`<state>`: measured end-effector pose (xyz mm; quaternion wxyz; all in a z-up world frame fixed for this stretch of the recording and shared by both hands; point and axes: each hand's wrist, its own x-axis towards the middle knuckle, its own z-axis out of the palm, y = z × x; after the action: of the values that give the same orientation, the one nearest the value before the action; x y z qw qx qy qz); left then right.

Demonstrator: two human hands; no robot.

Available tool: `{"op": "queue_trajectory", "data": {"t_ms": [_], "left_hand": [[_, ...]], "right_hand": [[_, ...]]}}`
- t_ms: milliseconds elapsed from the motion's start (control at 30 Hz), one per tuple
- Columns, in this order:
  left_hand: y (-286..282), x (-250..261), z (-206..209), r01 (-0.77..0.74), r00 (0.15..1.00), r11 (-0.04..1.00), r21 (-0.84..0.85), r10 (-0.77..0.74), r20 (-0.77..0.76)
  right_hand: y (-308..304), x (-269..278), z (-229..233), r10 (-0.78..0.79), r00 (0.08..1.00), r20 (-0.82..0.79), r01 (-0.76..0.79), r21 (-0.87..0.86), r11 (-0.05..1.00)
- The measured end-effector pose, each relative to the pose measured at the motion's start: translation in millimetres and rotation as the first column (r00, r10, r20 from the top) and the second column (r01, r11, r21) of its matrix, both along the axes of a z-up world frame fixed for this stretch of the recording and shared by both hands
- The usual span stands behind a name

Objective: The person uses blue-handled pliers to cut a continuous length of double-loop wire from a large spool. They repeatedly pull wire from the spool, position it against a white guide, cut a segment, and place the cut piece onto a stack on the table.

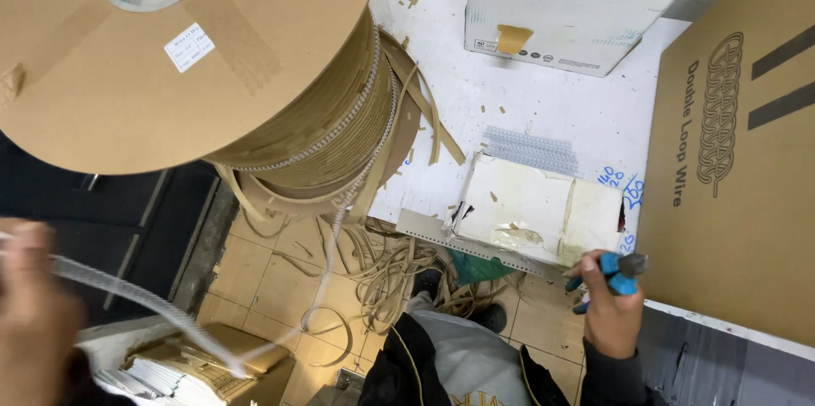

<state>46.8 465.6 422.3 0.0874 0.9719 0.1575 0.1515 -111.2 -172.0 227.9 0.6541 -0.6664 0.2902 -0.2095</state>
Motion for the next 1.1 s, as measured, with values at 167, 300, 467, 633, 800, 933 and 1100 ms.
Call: {"op": "queue_trajectory", "data": {"t_ms": [167, 300, 467, 633, 800, 933, 1100], "left_hand": [[-200.0, -36.9, -121.7, 0.649, 0.753, 0.747, -0.141, -0.658, -0.017], [-343.4, -114.4, -185.9, 0.561, 0.473, 0.292, -0.775, -0.881, 0.01], [-405.1, -146.9, -208.3, 0.444, 0.221, 0.258, -0.858, -0.96, -0.174], [-412.5, -105.6, -220.9, 0.178, 0.008, 0.288, -0.941, -0.956, -0.292], [-406.0, -63.1, -265.3, -0.08, -0.288, 0.433, -0.898, -0.872, -0.395], [-405.5, -35.8, -286.5, -0.154, -0.217, 0.29, -0.945, -0.943, -0.254], [-406.8, -21.5, -343.6, -0.091, 0.034, 0.346, -0.934, -0.936, -0.35]], "right_hand": [[40.9, -31.7, -22.0, 0.185, 0.976, -0.112, -0.167, 0.157, 0.973], [64.8, -59.7, -42.5, 0.276, 0.954, 0.115, -0.294, 0.522, 0.801], [61.8, -65.5, -76.0, 0.092, 0.991, -0.092, -0.023, 0.57, 0.821], [38.0, -59.6, -129.7, -0.078, 0.982, -0.171, 0.178, 0.712, 0.679], [4.6, -57.6, -186.4, -0.42, 0.894, -0.155, 0.404, 0.685, 0.607], [-10.3, -45.6, -211.5, -0.568, 0.785, -0.248, 0.578, 0.625, 0.525], [-5.8, -43.1, -220.8, -0.612, 0.733, -0.299, 0.633, 0.63, 0.45]]}}
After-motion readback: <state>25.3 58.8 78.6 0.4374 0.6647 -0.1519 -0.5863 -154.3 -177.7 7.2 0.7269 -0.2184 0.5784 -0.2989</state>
